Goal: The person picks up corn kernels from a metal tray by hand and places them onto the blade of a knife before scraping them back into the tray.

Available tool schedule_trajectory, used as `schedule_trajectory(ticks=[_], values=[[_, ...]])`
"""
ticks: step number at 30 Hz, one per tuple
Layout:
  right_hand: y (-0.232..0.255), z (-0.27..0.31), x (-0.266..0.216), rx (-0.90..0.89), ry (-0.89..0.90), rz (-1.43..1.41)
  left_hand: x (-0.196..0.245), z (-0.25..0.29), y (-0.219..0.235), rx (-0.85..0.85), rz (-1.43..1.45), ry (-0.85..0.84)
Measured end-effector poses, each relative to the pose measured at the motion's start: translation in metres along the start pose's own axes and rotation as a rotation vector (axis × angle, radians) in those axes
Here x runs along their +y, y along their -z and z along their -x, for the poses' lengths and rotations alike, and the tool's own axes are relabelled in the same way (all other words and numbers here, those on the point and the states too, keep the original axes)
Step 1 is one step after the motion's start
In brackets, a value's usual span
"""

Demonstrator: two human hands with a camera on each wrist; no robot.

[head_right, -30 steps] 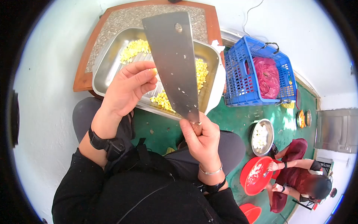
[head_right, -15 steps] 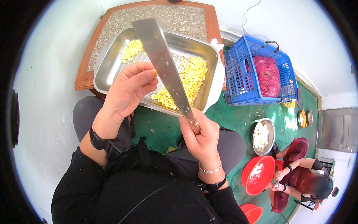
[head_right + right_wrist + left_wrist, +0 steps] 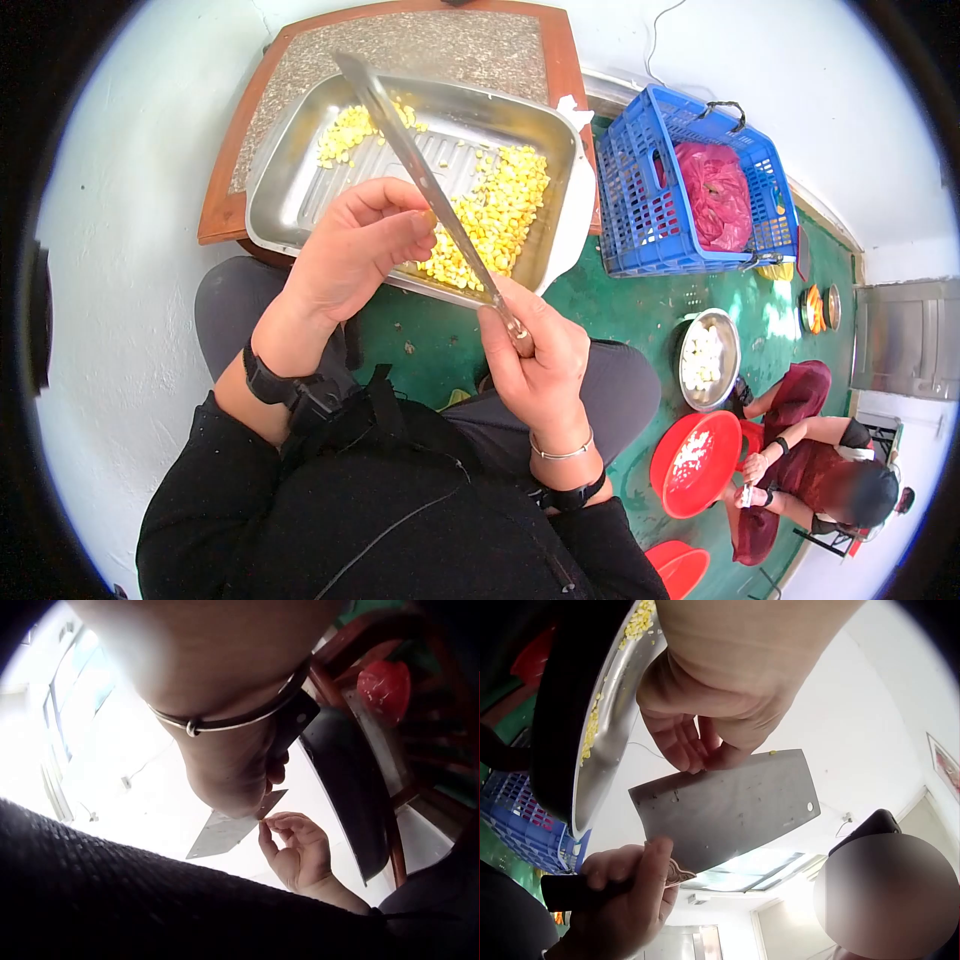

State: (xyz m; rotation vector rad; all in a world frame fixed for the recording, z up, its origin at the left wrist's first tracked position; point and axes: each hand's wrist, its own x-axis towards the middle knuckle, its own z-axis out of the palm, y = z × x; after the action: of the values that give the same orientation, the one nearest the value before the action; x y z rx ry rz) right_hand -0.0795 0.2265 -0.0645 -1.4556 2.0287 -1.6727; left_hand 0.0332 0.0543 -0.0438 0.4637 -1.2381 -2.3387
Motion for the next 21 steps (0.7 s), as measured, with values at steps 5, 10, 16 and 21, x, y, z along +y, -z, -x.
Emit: schedule_trajectory(ticks=[5,10,16,21], values=[[-0.001,-0.001,0.0,0.003,0.012,0.005,0.0,0.0,0.001,-0.044,0.029,0.048],[0.0,-0.002,0.0,0.026,-0.082,0.013,-0.002,-0.003,0.004,-0.087,0.003,0.079],[0.005,0.002,0.004,0.005,-0.232,-0.082,-0.008,-0.011,0.006,-0.065,-0.371,0.017],[0.007,0.001,0.0,-0.067,-0.449,-0.439,-0.003,-0.022,0.011,-0.091,0.061,-0.064]])
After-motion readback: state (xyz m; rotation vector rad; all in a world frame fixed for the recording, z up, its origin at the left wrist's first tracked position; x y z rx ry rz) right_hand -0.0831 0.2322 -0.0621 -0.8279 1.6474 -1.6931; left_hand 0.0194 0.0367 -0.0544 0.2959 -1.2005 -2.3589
